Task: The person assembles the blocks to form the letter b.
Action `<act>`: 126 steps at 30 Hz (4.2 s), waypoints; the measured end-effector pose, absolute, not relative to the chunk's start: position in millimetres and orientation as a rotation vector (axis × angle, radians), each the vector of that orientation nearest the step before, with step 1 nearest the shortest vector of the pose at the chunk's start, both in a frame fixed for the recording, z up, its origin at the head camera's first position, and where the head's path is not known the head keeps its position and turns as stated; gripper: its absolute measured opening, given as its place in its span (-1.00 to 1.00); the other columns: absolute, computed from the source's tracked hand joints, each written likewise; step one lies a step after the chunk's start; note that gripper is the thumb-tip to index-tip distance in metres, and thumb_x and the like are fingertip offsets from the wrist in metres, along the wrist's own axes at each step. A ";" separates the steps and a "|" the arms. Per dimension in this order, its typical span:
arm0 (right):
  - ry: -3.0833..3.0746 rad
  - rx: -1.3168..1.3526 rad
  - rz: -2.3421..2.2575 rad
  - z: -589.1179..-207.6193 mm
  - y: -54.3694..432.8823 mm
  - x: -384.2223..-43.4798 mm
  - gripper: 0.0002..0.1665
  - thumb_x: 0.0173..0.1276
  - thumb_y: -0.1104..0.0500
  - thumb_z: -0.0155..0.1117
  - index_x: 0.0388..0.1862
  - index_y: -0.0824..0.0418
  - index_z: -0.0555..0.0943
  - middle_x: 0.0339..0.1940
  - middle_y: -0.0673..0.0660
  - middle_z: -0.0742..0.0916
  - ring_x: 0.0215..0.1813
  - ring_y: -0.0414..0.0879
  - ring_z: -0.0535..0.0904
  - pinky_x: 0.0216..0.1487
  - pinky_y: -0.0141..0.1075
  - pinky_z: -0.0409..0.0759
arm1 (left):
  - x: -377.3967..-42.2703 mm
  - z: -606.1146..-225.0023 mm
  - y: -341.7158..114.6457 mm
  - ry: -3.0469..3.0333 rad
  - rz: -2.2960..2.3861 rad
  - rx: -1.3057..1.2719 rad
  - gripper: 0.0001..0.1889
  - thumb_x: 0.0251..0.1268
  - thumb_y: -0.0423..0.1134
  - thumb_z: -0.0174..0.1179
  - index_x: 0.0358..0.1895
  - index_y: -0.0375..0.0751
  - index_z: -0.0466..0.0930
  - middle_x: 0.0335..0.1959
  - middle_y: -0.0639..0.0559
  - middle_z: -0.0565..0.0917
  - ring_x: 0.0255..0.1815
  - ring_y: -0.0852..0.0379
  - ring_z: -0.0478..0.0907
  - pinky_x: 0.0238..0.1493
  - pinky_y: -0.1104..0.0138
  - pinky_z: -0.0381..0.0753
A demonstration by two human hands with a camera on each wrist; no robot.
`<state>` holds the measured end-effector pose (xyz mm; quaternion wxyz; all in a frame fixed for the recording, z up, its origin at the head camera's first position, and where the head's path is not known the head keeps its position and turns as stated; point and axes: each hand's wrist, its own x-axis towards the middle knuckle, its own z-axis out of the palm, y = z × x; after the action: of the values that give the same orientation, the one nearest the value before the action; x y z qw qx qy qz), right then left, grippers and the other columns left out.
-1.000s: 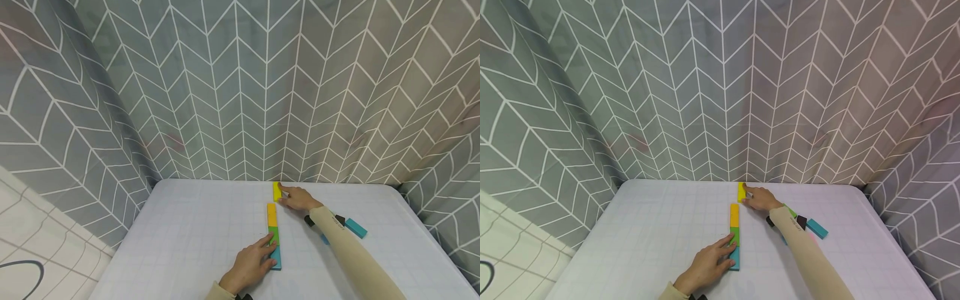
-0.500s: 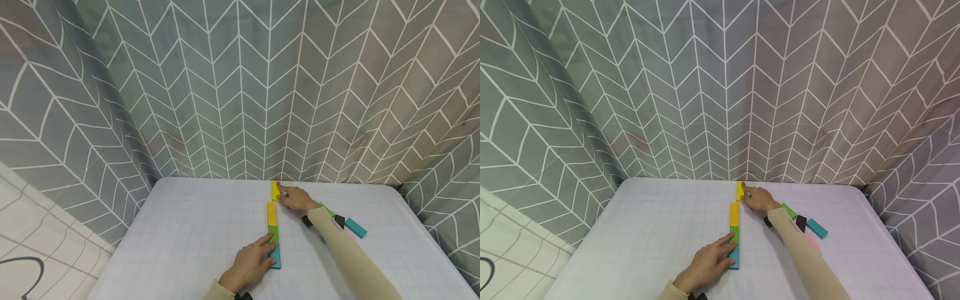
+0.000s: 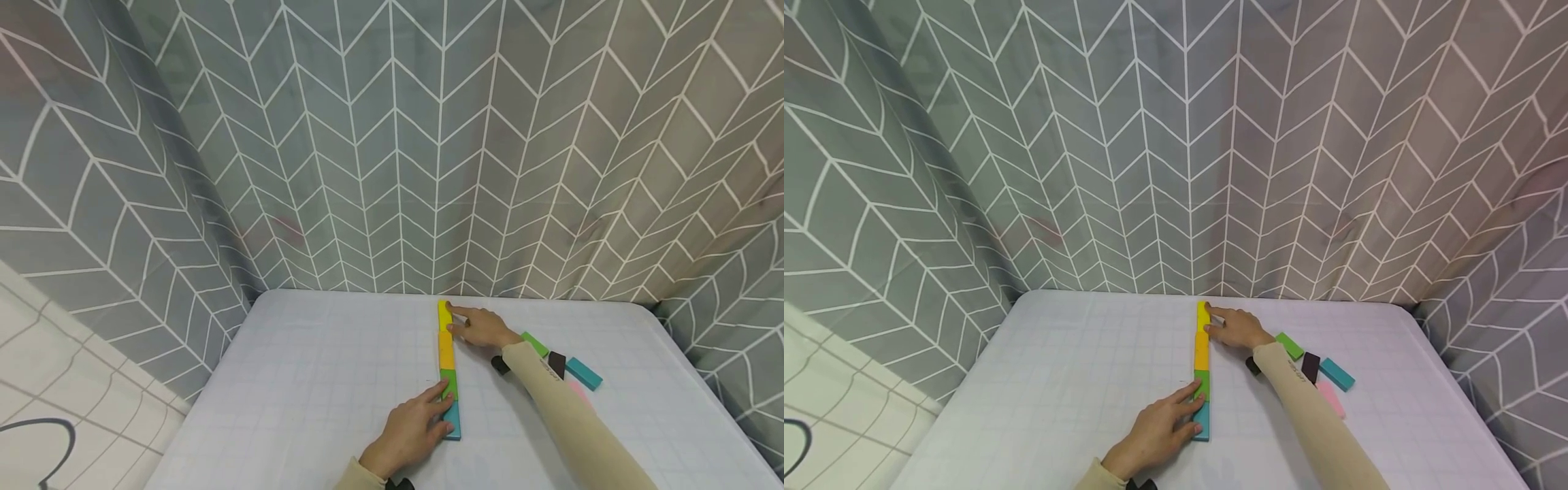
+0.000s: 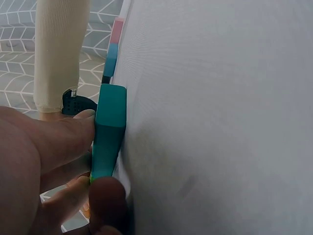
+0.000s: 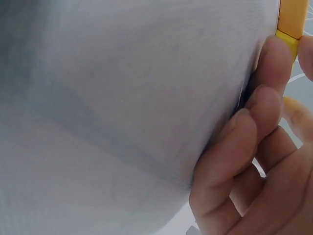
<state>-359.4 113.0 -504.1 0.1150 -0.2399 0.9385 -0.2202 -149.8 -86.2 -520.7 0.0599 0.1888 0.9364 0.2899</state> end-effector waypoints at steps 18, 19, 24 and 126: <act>2.738 -0.717 -0.693 -507.2 114.3 -362.2 -0.19 0.57 -0.25 0.22 0.67 0.00 0.36 -0.55 -0.01 0.66 -0.45 -0.13 0.52 -0.23 -0.22 0.47 | -148.8 -520.8 -86.1 2.832 0.883 0.559 -0.44 0.45 0.07 0.35 0.44 0.02 0.60 0.65 0.13 0.39 0.46 -0.03 0.59 0.18 -0.04 0.75; 2.741 -0.720 -0.691 -507.3 114.3 -362.6 -0.19 0.57 -0.25 0.22 0.67 0.00 0.35 -0.54 -0.02 0.68 -0.44 -0.14 0.53 -0.22 -0.23 0.47 | -148.8 -520.8 -86.3 2.832 0.884 0.561 -0.44 0.45 0.07 0.35 0.44 0.02 0.60 0.65 0.13 0.39 0.45 -0.03 0.59 0.17 -0.04 0.75; 2.760 -0.700 -0.675 -507.3 113.7 -364.3 -0.18 0.57 -0.28 0.20 0.68 -0.02 0.34 -0.45 0.00 0.74 -0.40 -0.11 0.54 -0.13 -0.12 0.54 | -149.8 -520.4 -86.4 2.841 0.878 0.584 -0.45 0.46 0.07 0.34 0.44 0.01 0.60 0.64 0.13 0.39 0.44 -0.03 0.60 0.14 -0.01 0.77; 2.700 -0.916 -0.913 -488.8 195.3 -325.1 -0.65 0.06 0.31 0.72 -0.16 0.24 0.77 -0.15 0.14 0.82 -0.16 -0.10 0.67 -0.11 -0.32 0.66 | -150.1 -518.1 -85.3 2.851 0.868 0.549 -0.44 0.45 0.06 0.36 0.45 0.04 0.59 0.65 0.16 0.38 0.45 -0.04 0.59 0.15 -0.07 0.75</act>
<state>-325.1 195.3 -488.8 0.0739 -0.3051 0.8994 -0.3041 -150.1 -85.3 -518.1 0.0554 0.1809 0.9394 0.2860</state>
